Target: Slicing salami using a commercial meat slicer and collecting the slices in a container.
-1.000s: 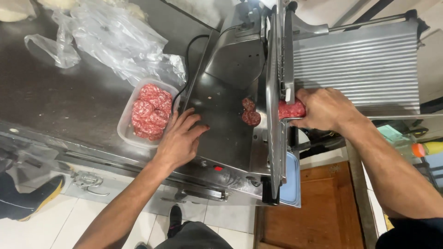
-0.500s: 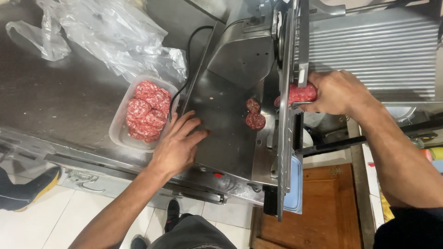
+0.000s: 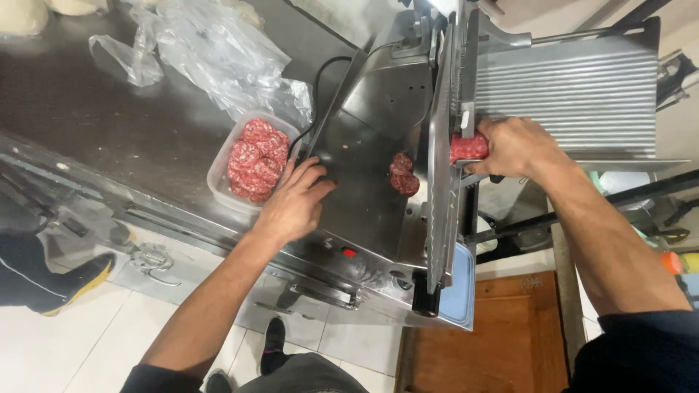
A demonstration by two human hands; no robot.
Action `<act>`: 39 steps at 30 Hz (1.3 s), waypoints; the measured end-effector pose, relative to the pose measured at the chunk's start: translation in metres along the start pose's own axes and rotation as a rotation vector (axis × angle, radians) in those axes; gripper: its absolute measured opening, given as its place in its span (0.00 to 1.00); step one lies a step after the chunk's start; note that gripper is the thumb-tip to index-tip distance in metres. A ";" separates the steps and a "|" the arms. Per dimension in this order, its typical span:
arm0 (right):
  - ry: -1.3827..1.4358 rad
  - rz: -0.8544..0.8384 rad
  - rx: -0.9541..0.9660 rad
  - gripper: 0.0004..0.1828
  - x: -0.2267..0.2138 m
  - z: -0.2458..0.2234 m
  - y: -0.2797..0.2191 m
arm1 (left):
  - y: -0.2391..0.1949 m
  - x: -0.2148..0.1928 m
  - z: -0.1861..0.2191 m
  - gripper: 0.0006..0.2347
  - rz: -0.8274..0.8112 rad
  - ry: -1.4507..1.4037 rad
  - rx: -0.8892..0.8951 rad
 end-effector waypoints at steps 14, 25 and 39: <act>0.009 -0.133 0.038 0.30 -0.005 -0.038 -0.061 | 0.004 0.004 -0.002 0.20 -0.014 -0.015 -0.007; -0.039 -0.203 0.082 0.34 0.010 -0.006 -0.012 | 0.003 0.008 -0.002 0.20 -0.041 0.002 -0.019; -0.026 -0.115 0.079 0.34 0.013 0.033 0.050 | 0.005 0.003 -0.001 0.18 -0.036 -0.010 0.000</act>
Point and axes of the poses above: each hand's wrist, its own y-axis towards the middle knuckle, its own x-axis out of the palm, z = x × y, the point moved 5 cm from there along y, towards the middle knuckle, and after that the axes turned 9 degrees about y, right-handed, at the moved point
